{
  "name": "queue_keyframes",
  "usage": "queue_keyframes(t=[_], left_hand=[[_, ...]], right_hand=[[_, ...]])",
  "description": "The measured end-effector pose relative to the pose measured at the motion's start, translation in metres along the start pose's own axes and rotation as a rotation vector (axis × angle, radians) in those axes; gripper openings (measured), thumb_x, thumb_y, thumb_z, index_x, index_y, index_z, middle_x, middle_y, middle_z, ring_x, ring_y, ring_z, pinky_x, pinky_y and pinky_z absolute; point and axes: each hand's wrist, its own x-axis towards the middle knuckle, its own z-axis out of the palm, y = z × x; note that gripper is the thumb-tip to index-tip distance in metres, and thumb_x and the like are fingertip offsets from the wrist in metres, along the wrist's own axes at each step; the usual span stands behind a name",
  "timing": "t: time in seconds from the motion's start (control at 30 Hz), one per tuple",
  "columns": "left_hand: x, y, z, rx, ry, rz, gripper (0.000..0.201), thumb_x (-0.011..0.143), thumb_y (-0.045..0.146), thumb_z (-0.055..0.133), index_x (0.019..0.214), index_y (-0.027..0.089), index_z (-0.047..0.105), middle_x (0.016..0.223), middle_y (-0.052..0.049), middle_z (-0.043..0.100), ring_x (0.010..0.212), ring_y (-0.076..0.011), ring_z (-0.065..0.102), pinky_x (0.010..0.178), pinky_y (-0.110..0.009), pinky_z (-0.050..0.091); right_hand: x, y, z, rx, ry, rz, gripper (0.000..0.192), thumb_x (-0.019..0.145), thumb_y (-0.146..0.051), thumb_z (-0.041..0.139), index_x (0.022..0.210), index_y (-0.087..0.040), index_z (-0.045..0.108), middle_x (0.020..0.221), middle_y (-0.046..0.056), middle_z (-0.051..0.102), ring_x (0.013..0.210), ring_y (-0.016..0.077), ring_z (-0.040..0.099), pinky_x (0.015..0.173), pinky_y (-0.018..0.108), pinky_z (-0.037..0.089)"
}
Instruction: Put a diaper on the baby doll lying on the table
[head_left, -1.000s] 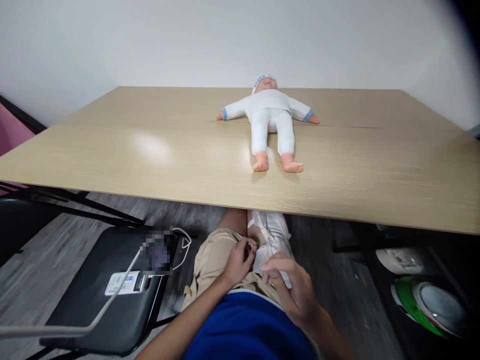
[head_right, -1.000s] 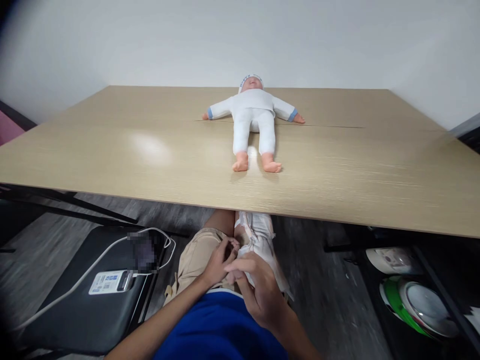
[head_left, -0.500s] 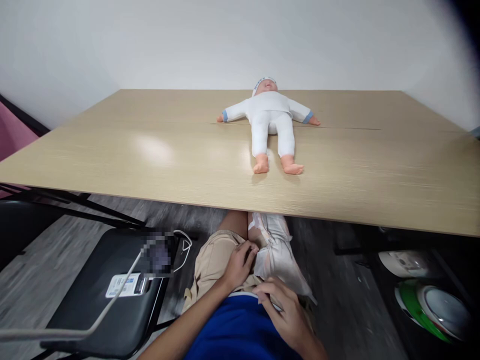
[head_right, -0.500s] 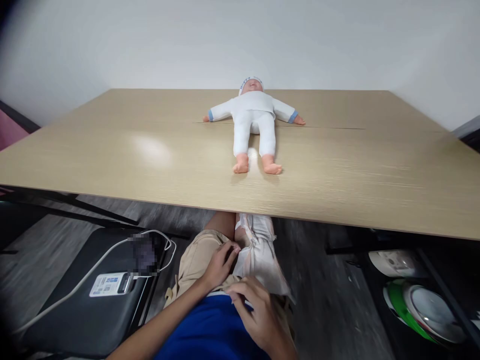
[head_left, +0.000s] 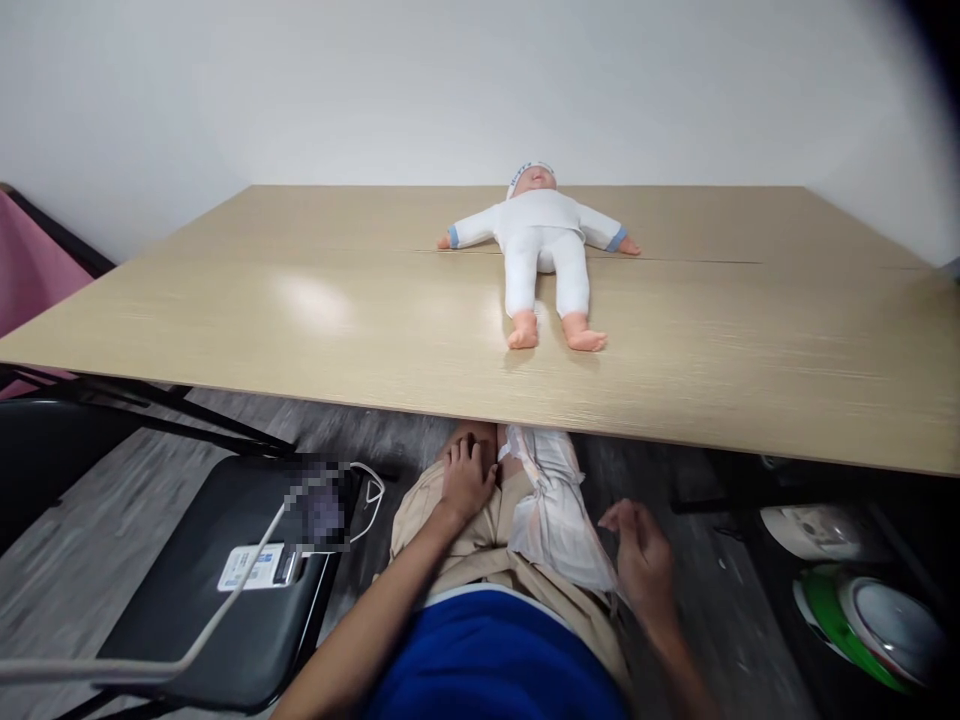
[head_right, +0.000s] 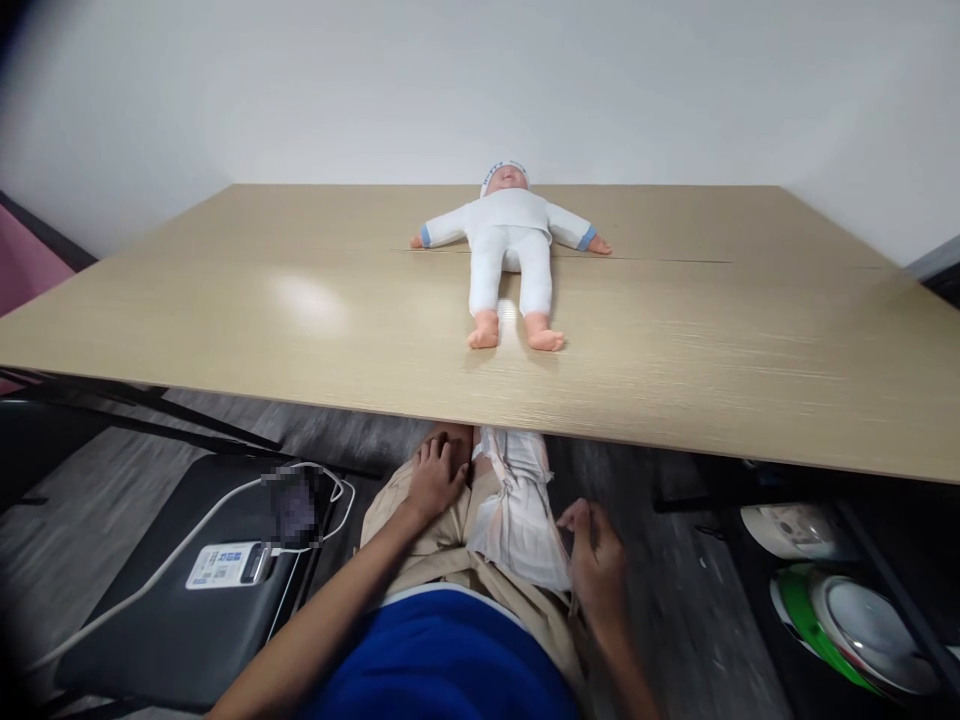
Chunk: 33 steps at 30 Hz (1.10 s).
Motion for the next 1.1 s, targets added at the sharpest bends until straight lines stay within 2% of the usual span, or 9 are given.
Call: queue_keyframes(t=[0.13,0.33,0.5,0.63,0.77,0.87,0.93,1.0,1.1], left_hand=[[0.038,0.002,0.01,0.042,-0.054,-0.079,0.069,0.106,0.048,0.055,0.169,0.021,0.052,0.182,-0.023,0.038,0.162,-0.0479,0.037,0.131,-0.064,0.031],[0.082,-0.002,0.014,0.063,-0.182,-0.203,0.077,0.097,0.066,0.063,0.163,0.026,0.06,0.174,-0.025,0.049,0.155,-0.054,0.046,0.121,-0.071,0.04],[0.097,-0.006,0.015,0.055,-0.255,-0.24,0.084,0.091,0.075,0.065,0.158,0.024,0.064,0.171,-0.024,0.054,0.155,-0.0533,0.049,0.121,-0.072,0.041],[0.098,-0.005,0.015,0.037,-0.267,-0.244,0.085,0.09,0.069,0.068,0.16,0.021,0.063,0.171,-0.025,0.055,0.158,-0.0545,0.045,0.122,-0.073,0.04],[0.094,0.0,0.01,-0.004,-0.222,-0.229,0.081,0.09,0.061,0.071,0.156,0.014,0.064,0.168,-0.03,0.056,0.158,-0.056,0.045,0.124,-0.075,0.038],[0.078,0.006,0.002,-0.061,-0.138,-0.171,0.07,0.099,0.045,0.063,0.157,0.006,0.06,0.166,-0.032,0.056,0.159,-0.0492,0.047,0.131,-0.067,0.033],[0.058,0.011,-0.004,-0.11,-0.076,-0.089,0.063,0.105,0.034,0.053,0.161,0.007,0.055,0.169,-0.028,0.054,0.161,-0.0392,0.046,0.136,-0.056,0.031],[0.031,0.018,-0.009,-0.153,-0.039,-0.002,0.056,0.109,0.032,0.045,0.16,0.013,0.056,0.167,-0.022,0.058,0.157,-0.0321,0.051,0.134,-0.048,0.037],[-0.01,0.033,-0.01,-0.212,-0.033,0.063,0.053,0.115,0.05,0.037,0.142,0.017,0.069,0.144,-0.02,0.073,0.141,-0.0345,0.064,0.123,-0.048,0.047]], right_hand=[[0.022,0.027,0.013,-0.011,0.018,0.075,0.062,0.097,-0.083,0.059,0.104,-0.023,0.072,0.105,0.014,0.08,0.101,0.0344,0.073,0.096,0.048,0.055],[0.029,0.055,0.037,-0.012,0.013,0.102,0.068,0.091,-0.082,0.063,0.115,-0.019,0.073,0.121,0.02,0.078,0.115,0.0375,0.069,0.107,0.054,0.052],[0.033,0.071,0.041,0.04,-0.032,0.153,0.075,0.091,-0.086,0.063,0.122,-0.018,0.07,0.129,0.021,0.077,0.124,0.0381,0.072,0.112,0.054,0.054],[0.034,0.074,0.04,0.056,-0.08,0.209,0.086,0.084,-0.095,0.064,0.123,-0.019,0.072,0.128,0.02,0.08,0.123,0.0387,0.074,0.108,0.051,0.057],[0.027,0.066,0.037,0.029,-0.148,0.279,0.086,0.084,-0.096,0.061,0.118,-0.019,0.078,0.128,0.019,0.082,0.125,0.0403,0.074,0.108,0.052,0.056],[0.023,0.057,0.034,0.018,-0.224,0.301,0.075,0.089,-0.091,0.06,0.107,-0.021,0.082,0.12,0.016,0.086,0.12,0.04,0.076,0.107,0.051,0.055],[0.022,0.05,0.032,0.018,-0.253,0.301,0.072,0.09,-0.09,0.061,0.104,-0.022,0.083,0.117,0.014,0.087,0.119,0.0401,0.076,0.107,0.051,0.055],[0.023,0.044,0.03,0.017,-0.259,0.307,0.073,0.087,-0.089,0.064,0.106,-0.022,0.083,0.116,0.014,0.087,0.116,0.0409,0.076,0.106,0.052,0.054],[0.025,0.035,0.03,0.023,-0.243,0.319,0.075,0.082,-0.089,0.069,0.109,-0.021,0.083,0.117,0.014,0.086,0.116,0.042,0.076,0.106,0.053,0.054]])
